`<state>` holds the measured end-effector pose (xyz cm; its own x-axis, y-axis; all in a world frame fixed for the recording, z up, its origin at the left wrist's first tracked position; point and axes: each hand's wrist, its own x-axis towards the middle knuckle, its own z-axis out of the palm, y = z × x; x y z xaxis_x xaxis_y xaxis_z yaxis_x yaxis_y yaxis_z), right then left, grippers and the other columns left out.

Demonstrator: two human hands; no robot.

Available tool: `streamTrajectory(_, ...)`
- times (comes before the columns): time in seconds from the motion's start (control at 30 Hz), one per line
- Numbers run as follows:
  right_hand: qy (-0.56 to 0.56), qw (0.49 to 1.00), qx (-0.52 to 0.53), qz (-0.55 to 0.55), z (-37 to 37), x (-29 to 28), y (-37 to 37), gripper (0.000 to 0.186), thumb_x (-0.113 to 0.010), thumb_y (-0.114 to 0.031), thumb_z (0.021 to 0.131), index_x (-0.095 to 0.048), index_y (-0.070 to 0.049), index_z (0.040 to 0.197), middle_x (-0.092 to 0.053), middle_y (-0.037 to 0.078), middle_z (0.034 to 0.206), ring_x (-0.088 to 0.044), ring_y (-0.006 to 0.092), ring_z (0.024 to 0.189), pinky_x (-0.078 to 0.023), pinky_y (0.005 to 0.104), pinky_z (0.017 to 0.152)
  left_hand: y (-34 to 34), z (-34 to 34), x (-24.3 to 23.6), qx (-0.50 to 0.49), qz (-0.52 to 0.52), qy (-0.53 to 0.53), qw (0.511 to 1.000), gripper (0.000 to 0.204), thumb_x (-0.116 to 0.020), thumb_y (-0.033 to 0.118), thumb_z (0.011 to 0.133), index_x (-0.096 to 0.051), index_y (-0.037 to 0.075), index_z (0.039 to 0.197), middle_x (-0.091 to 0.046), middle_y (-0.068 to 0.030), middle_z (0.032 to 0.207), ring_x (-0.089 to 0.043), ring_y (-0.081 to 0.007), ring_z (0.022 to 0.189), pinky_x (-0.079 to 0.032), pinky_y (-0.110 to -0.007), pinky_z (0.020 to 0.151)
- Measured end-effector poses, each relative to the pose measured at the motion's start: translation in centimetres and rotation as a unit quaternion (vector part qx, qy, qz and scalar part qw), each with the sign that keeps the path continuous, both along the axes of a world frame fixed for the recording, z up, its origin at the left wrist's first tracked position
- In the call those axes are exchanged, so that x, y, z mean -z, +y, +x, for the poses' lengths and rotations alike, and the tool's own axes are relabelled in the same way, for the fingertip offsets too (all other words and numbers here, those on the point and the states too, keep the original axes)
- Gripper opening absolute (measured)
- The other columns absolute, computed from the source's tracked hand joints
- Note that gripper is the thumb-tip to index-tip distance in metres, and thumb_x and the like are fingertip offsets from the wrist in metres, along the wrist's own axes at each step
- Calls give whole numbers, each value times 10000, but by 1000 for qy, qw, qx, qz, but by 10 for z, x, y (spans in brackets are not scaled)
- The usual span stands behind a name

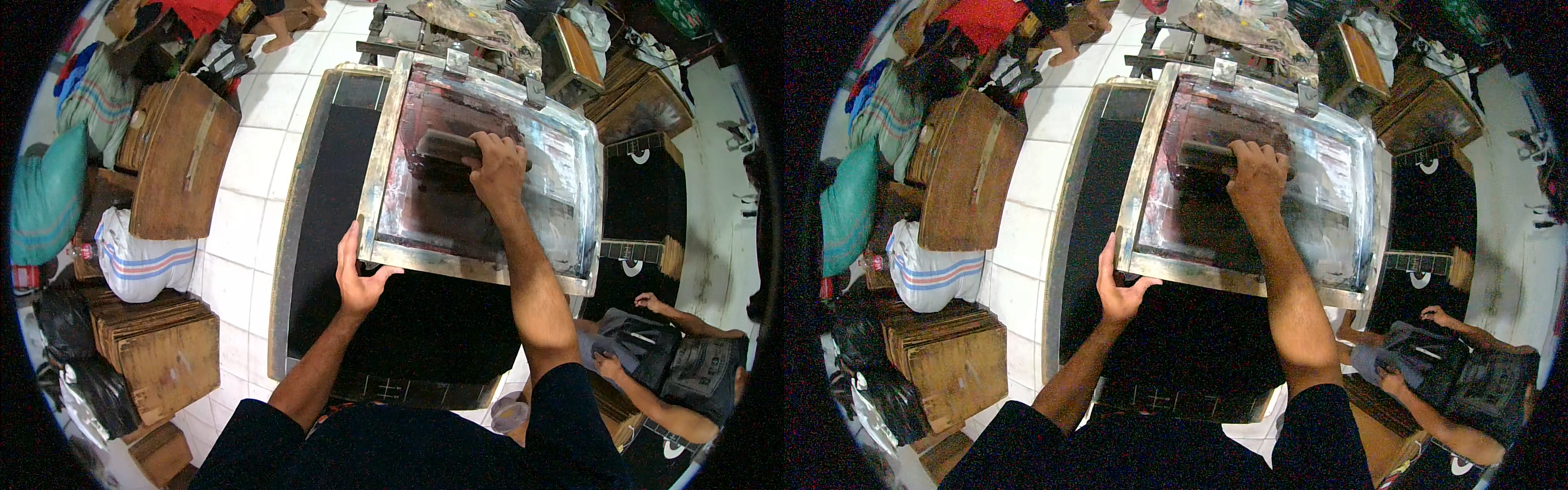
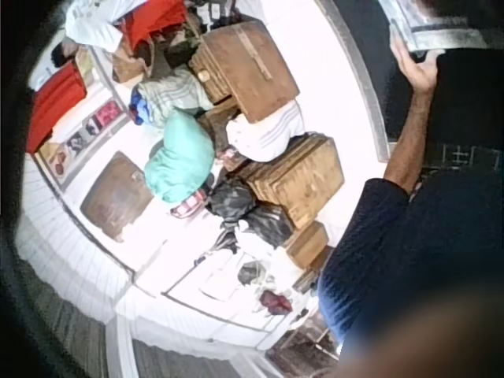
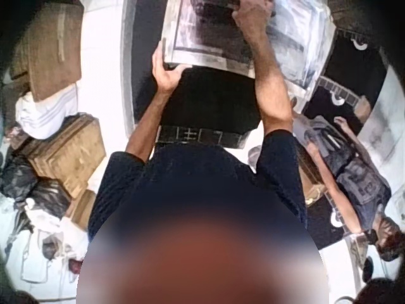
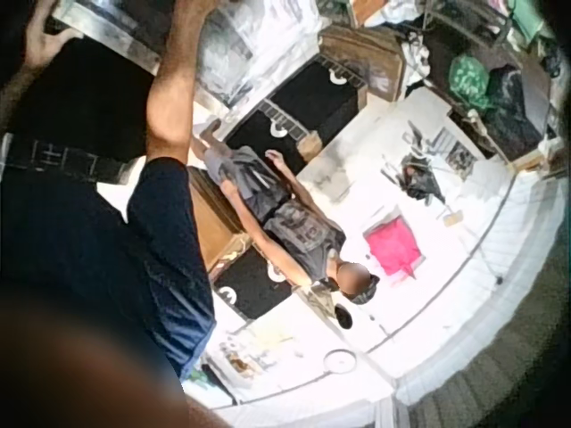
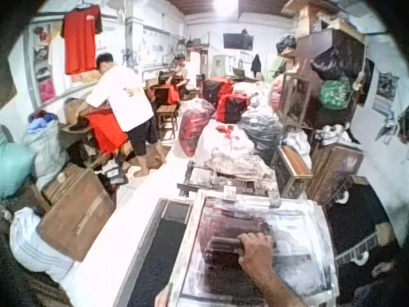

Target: The person repeatedly aligns a screen printing frame over a black t-shirt and uses a squeegee to pull ink across the mesh, imprinting a white crescent design. The process is repeated multiple times on the same garment.

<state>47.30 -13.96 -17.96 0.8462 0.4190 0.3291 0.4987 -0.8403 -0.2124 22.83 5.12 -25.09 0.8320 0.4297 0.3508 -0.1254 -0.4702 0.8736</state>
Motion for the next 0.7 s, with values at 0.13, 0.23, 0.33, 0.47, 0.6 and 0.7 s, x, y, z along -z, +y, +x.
streamTrajectory(0.13, 7, 1000, -13, -2, 2, -13, -2, 394, -826, -148, 783, -670, -123, 1145, -686, 68, 1050, -617, 315, 1016, -412, 477, 893, -1, 0, 1, -14, 11, 46, 999, 1177, -1007, 203, 611, -357, -32, 1564, -526, -211, 1477, -548, -311, 1334, -448, -417, 1126)
streamTrajectory(0.23, 95, 994, -34, -35, -6, -9, -10, 412, -826, -145, 780, -663, -114, 1157, -685, 68, 1054, -619, 329, 1038, -413, 480, 878, 0, 0, -1, -6, 16, 51, 999, 1250, -1011, 187, 599, -286, -18, 1597, -515, -231, 1489, -538, -316, 1349, -444, -425, 1137)
streamTrajectory(0.33, 62, 997, -48, 0, 14, 7, -13, 471, -845, -152, 757, -655, -114, 1186, -688, 71, 1084, -619, 329, 1073, -422, 495, 898, -1, 0, -4, -1, -64, 101, 993, 1313, -1011, 182, 602, -207, -3, 1623, -500, -254, 1503, -528, -322, 1366, -441, -425, 1145)
streamTrajectory(0.47, 57, 997, -42, -7, 110, 23, 3, 514, -858, -262, 738, -679, -154, 1207, -722, 96, 1188, -658, 353, 1135, -452, 557, 955, -2, 1, -8, 4, -44, 108, 993, 1278, -984, 119, 638, -174, -47, 1611, -473, -245, 1451, -534, -350, 1332, -466, -448, 1125)
streamTrajectory(0.6, 147, 987, 14, -63, 168, 17, 17, 536, -869, -349, 730, -691, -175, 1205, -730, 95, 1209, -678, 348, 1153, -463, 566, 953, 0, 3, -10, 7, -53, 107, 993, 1383, -1013, 148, 587, -129, 10, 1642, -541, -239, 1455, -578, -305, 1300, -483, -418, 1102)
streamTrajectory(0.7, 85, 994, 43, -53, 136, 18, 20, 497, -851, -335, 759, -693, -176, 1203, -733, 89, 1183, -673, 325, 1130, -467, 546, 950, 0, 3, -11, 0, -61, 141, 988, 1392, -1014, 149, 578, -130, 32, 1648, -547, -233, 1447, -585, -303, 1292, -490, -416, 1094)
